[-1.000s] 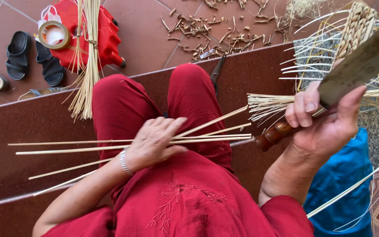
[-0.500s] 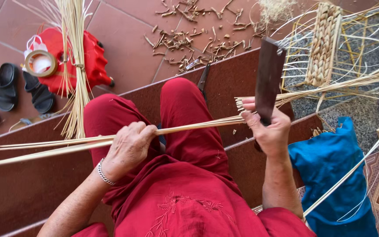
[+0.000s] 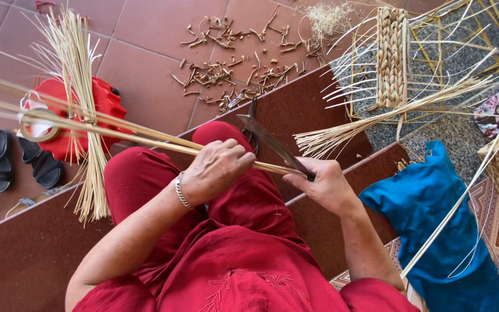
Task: The person sits on the floor and uses a large knife to shave thin strips from bamboo sticks. They repeatedly hold a stick and draw the knife along its length to remove the outer layer, creating shavings that accumulate on the floor.
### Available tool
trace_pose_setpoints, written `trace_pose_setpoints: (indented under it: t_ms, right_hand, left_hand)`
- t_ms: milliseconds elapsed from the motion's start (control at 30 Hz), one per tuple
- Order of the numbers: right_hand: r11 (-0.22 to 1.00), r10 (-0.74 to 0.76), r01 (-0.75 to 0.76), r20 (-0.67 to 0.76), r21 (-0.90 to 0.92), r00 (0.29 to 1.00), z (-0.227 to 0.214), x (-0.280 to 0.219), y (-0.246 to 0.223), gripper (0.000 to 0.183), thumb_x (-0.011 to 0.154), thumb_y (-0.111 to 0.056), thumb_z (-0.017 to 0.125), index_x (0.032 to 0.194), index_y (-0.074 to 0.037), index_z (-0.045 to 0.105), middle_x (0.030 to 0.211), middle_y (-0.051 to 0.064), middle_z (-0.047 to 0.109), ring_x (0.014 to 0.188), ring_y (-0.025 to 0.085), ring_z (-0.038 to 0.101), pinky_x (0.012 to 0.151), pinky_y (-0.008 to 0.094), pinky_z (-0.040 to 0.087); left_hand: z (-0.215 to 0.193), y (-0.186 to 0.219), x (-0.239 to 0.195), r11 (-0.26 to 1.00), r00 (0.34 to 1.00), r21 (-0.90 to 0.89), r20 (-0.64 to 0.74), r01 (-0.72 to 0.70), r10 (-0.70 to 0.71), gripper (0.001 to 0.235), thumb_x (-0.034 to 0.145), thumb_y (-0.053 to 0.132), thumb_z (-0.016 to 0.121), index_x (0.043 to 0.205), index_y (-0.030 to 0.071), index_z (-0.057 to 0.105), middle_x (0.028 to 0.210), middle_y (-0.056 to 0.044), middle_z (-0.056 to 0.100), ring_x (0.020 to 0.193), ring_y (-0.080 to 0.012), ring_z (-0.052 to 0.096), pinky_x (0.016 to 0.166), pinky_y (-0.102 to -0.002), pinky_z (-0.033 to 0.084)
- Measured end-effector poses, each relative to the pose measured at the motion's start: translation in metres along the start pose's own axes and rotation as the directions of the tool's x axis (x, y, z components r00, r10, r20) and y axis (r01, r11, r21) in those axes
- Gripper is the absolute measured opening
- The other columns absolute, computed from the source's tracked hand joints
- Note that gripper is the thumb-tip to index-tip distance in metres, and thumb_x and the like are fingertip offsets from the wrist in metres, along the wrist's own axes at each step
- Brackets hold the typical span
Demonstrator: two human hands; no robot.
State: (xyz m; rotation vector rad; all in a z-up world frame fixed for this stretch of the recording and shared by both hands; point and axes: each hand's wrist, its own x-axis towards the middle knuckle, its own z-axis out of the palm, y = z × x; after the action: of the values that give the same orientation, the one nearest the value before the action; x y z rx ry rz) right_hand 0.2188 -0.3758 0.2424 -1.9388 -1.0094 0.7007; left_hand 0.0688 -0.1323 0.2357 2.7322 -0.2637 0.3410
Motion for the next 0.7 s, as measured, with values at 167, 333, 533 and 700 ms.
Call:
trace_pose_setpoints:
  t_ms: [167, 333, 533, 700]
  right_hand:
    - [0.743, 0.318, -0.519, 0.459, 0.422, 0.829, -0.011, 0.008, 0.049, 0.032, 0.095, -0.023, 0.072, 0.12, -0.003, 0.079, 0.054, -0.001, 0.055, 0.039, 0.003, 0.042, 0.038, 0.021, 0.034]
    - [0.575, 0.281, -0.639, 0.61, 0.51, 0.741, 0.002, -0.001, 0.076, 0.032, 0.094, -0.017, 0.068, 0.115, 0.008, 0.074, 0.076, 0.008, 0.074, 0.037, 0.003, 0.041, 0.035, 0.021, 0.035]
    - [0.438, 0.255, -0.626, 0.579, 0.645, 0.774, 0.019, -0.015, 0.097, 0.021, 0.09, -0.012, 0.071, 0.106, 0.001, 0.07, 0.085, 0.015, 0.077, 0.038, 0.003, 0.043, 0.036, 0.019, 0.037]
    - [0.321, 0.315, -0.572, 0.485, 0.755, 0.816, 0.033, -0.024, 0.109, 0.017, 0.093, -0.011, 0.076, 0.1, 0.003, 0.069, 0.086, 0.012, 0.074, 0.044, 0.003, 0.045, 0.04, 0.021, 0.042]
  left_hand:
    - [0.023, 0.004, 0.016, 0.974, 0.977, 0.085, 0.047, -0.211, 0.207, 0.011, 0.085, 0.019, 0.065, 0.093, 0.011, 0.062, 0.083, -0.002, 0.061, 0.084, -0.0199, 0.06, 0.068, -0.035, 0.047]
    - [0.038, 0.009, 0.021, 0.904, 0.907, 0.086, 0.007, -0.42, 0.421, 0.02, 0.09, 0.022, 0.063, 0.106, 0.011, 0.061, 0.083, 0.0, 0.057, 0.082, -0.0174, 0.057, 0.068, -0.033, 0.044]
    - [0.036, 0.01, 0.029, 0.869, 0.872, 0.082, 0.026, -0.489, 0.488, 0.016, 0.092, 0.022, 0.061, 0.105, 0.014, 0.059, 0.097, -0.004, 0.059, 0.096, -0.0208, 0.056, 0.085, -0.04, 0.046]
    - [0.033, 0.008, 0.033, 0.816, 0.826, 0.178, -0.03, -0.55, 0.563, 0.019, 0.082, 0.024, 0.062, 0.097, 0.014, 0.056, 0.122, -0.009, 0.06, 0.122, -0.0233, 0.053, 0.108, -0.05, 0.042]
